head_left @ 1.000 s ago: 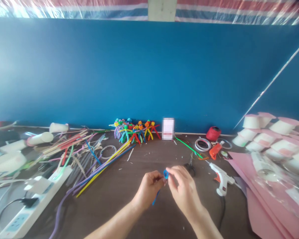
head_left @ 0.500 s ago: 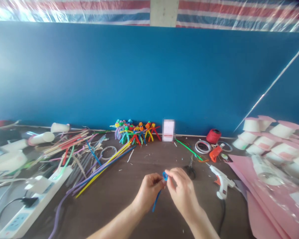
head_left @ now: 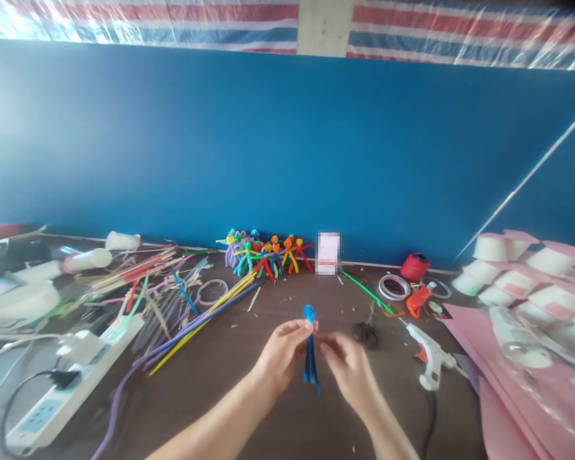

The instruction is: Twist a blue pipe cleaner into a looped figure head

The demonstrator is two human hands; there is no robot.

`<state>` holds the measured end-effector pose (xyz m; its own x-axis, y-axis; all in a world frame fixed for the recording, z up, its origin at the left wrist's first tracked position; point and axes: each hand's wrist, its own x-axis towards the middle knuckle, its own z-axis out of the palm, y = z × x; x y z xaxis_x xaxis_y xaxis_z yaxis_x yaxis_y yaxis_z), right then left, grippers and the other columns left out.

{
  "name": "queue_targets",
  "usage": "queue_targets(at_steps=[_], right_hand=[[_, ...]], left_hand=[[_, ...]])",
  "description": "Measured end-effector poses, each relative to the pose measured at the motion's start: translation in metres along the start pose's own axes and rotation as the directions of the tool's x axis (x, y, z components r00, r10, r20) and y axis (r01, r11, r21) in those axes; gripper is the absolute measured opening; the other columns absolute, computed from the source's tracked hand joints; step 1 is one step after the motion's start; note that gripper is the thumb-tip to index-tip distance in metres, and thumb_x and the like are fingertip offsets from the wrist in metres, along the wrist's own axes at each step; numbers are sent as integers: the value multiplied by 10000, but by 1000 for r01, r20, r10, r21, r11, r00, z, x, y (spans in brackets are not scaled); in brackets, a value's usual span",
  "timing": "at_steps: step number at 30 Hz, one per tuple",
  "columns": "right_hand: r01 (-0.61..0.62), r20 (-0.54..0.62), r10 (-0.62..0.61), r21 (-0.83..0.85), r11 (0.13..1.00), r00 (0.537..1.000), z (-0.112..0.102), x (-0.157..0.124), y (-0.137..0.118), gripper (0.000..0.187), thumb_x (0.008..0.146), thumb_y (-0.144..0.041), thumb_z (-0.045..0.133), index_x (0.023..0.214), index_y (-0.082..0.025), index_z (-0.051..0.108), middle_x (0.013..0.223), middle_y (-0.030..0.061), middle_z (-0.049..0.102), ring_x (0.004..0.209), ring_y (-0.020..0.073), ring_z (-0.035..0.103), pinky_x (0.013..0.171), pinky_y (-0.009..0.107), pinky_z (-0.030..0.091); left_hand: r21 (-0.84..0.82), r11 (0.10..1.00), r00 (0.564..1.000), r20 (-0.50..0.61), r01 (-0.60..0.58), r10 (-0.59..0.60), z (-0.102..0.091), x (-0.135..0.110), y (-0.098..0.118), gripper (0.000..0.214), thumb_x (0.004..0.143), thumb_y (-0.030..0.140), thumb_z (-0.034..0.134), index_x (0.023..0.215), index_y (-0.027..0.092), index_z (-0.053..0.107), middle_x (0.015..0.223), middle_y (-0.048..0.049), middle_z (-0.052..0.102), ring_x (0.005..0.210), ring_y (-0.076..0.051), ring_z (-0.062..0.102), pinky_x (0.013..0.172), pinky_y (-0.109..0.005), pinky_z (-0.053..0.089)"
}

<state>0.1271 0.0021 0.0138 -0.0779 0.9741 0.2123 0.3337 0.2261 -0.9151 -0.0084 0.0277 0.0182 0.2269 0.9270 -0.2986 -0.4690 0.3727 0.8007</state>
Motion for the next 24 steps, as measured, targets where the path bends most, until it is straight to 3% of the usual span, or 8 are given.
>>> queue_targets(at_steps=[4, 8, 13, 17, 21, 24], right_hand=[[-135, 130, 105, 243, 961, 986, 14, -1, -3, 244, 793, -343, 509, 829, -143, 644, 751, 52, 676, 710, 197, 623, 665, 289, 480], [-192, 148, 153, 301, 934, 977, 22, -3, 0, 229, 752, -351, 566, 770, -138, 647, 693, 23, 649, 670, 176, 586, 628, 259, 448], [-316, 170, 272, 343, 884, 947, 26, -3, 8, 281, 731, -396, 579, 727, -122, 641, 589, -4, 573, 535, 120, 486, 494, 210, 381], [-373, 164, 336, 345, 861, 927, 29, -7, 11, 309, 730, -434, 568, 679, -132, 612, 507, -35, 492, 457, 95, 418, 430, 199, 349], [-320, 166, 281, 295, 900, 945, 26, -8, 14, 309, 757, -427, 535, 712, -134, 624, 552, -9, 547, 496, 124, 482, 480, 225, 396], [-206, 12, 208, 197, 958, 978, 17, -4, 15, 272, 739, -396, 564, 769, -136, 639, 672, 42, 628, 635, 175, 564, 597, 257, 435]], left_hand=[[-139, 982, 992, 1, 126, -127, -4, 5, -2, 175, 616, 240, 693, 751, 145, 637, 728, -20, 606, 641, -105, 533, 591, -204, 397], [-196, 969, 988, 37, 151, -147, -10, 9, -10, 185, 601, 211, 702, 752, 127, 638, 729, -28, 617, 637, -98, 544, 622, -203, 396], [-122, 981, 987, 76, 153, -145, -17, 7, -15, 253, 639, 292, 678, 806, 103, 654, 749, -59, 635, 674, -118, 544, 615, -214, 380], [-48, 995, 991, 112, 82, -76, -18, 4, -17, 291, 621, 331, 694, 780, 88, 671, 712, -66, 635, 643, -118, 524, 610, -223, 363], [-37, 998, 989, 142, 45, -39, -20, 5, -18, 270, 578, 335, 722, 693, 97, 667, 716, -61, 628, 650, -117, 515, 642, -235, 360], [53, 999, 997, 73, -7, 3, -22, 6, -18, 275, 582, 367, 710, 683, 116, 660, 716, -49, 629, 664, -122, 510, 650, -239, 348]])
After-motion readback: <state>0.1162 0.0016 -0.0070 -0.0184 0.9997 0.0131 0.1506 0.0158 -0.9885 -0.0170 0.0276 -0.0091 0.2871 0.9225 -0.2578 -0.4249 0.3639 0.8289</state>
